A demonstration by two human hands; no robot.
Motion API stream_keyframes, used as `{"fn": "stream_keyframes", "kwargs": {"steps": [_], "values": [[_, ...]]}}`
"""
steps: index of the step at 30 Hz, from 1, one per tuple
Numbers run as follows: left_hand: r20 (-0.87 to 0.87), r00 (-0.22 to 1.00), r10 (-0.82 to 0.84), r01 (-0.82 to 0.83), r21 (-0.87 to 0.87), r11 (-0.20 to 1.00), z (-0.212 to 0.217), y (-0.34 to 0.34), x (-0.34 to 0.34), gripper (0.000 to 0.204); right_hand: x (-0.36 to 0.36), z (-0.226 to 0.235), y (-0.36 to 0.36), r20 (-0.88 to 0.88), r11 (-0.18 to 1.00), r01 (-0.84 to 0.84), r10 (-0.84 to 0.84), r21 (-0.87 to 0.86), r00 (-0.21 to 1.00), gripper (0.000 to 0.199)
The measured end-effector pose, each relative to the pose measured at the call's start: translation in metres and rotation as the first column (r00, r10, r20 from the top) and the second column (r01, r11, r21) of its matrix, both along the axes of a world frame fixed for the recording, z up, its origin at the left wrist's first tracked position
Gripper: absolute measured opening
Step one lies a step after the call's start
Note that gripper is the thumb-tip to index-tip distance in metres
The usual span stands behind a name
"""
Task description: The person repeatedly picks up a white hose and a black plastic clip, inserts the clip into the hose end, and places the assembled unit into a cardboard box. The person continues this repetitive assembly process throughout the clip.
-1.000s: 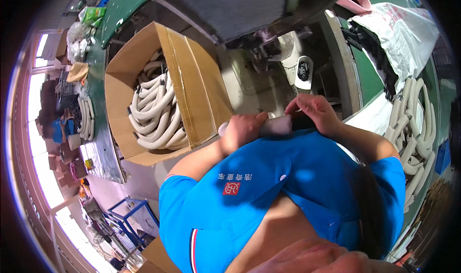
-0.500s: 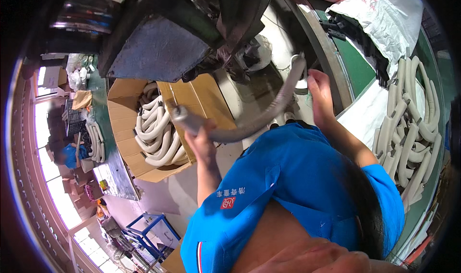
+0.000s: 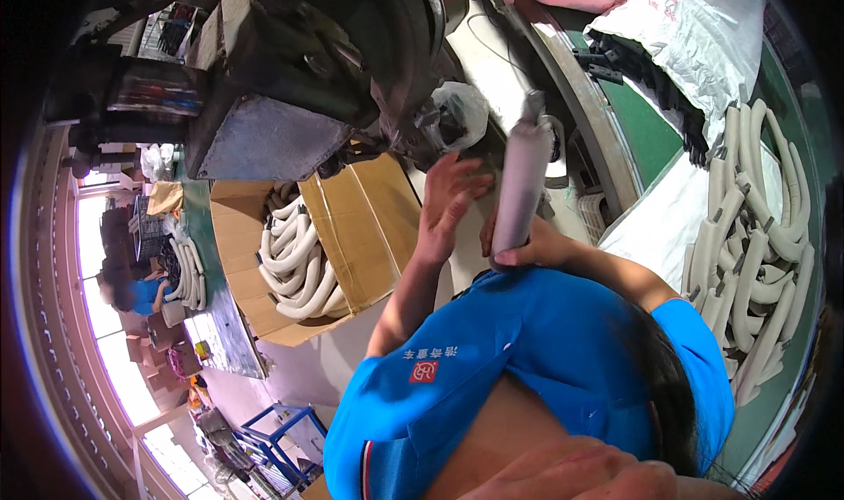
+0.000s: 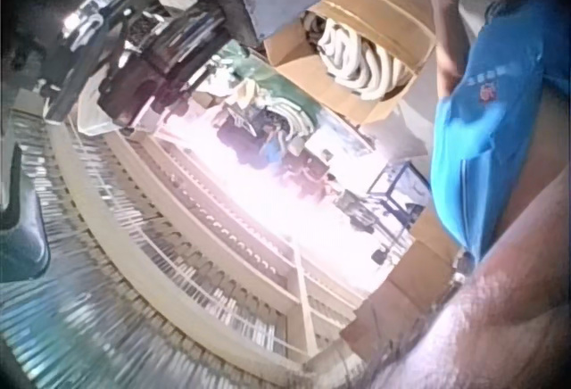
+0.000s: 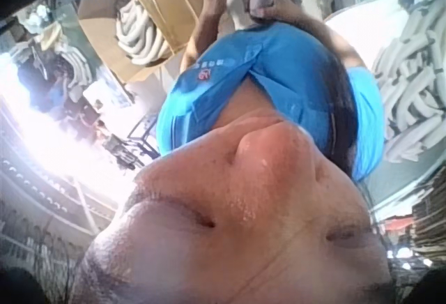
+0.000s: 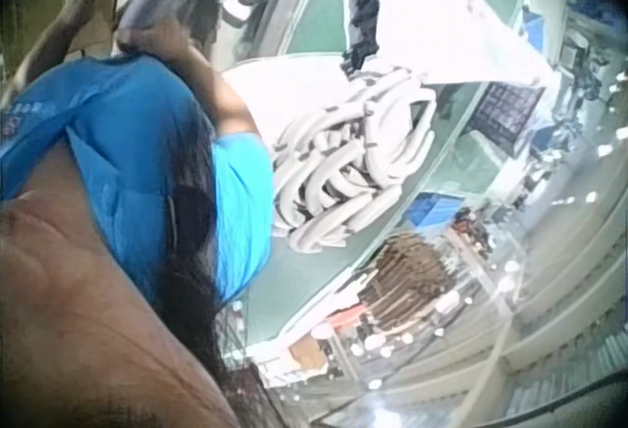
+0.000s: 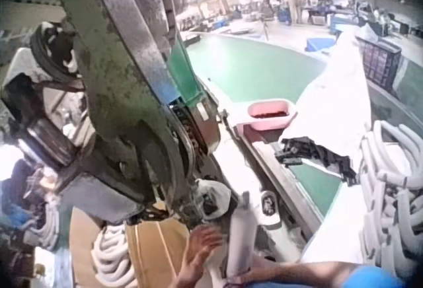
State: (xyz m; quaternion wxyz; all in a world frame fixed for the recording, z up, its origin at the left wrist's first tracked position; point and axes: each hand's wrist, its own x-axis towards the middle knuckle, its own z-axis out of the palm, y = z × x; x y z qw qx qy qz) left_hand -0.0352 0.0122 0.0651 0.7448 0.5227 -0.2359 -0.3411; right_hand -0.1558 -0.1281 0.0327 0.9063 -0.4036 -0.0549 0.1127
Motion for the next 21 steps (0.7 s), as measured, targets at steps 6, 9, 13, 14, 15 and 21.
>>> {"fn": "stream_keyframes", "kwargs": {"steps": [6,9,13,14,15,21], "values": [[0.368,0.872,-0.323,0.349,-0.006,0.937,0.047,-0.049,-0.016,0.095,-0.021,0.0,-0.007,0.002,0.888,-0.1,0.113,-0.449,0.994,0.046],[0.387,0.891,-0.236,0.273,-0.044,0.961,0.041,-0.053,-0.034,0.096,-0.029,0.002,-0.009,0.104,0.824,0.099,-0.05,-0.558,0.993,0.051],[0.22,0.951,-0.218,0.237,-0.064,0.969,0.043,-0.046,-0.032,0.092,-0.015,0.019,-0.031,0.109,0.954,0.25,-0.234,-0.166,0.966,0.058],[0.17,0.955,-0.242,0.258,-0.077,0.963,0.044,-0.044,-0.029,0.09,-0.006,0.018,-0.043,0.226,0.906,0.415,-0.388,-0.082,0.893,0.06],[0.12,0.957,-0.265,0.277,-0.091,0.957,0.045,-0.042,-0.027,0.089,-0.001,0.021,-0.049,0.323,0.831,0.555,-0.532,0.023,0.783,0.062],[0.245,0.921,-0.302,0.307,0.018,0.952,0.052,-0.038,-0.026,0.116,-0.007,0.063,-0.028,0.653,0.498,0.767,-0.43,-0.405,0.624,0.069]]}}
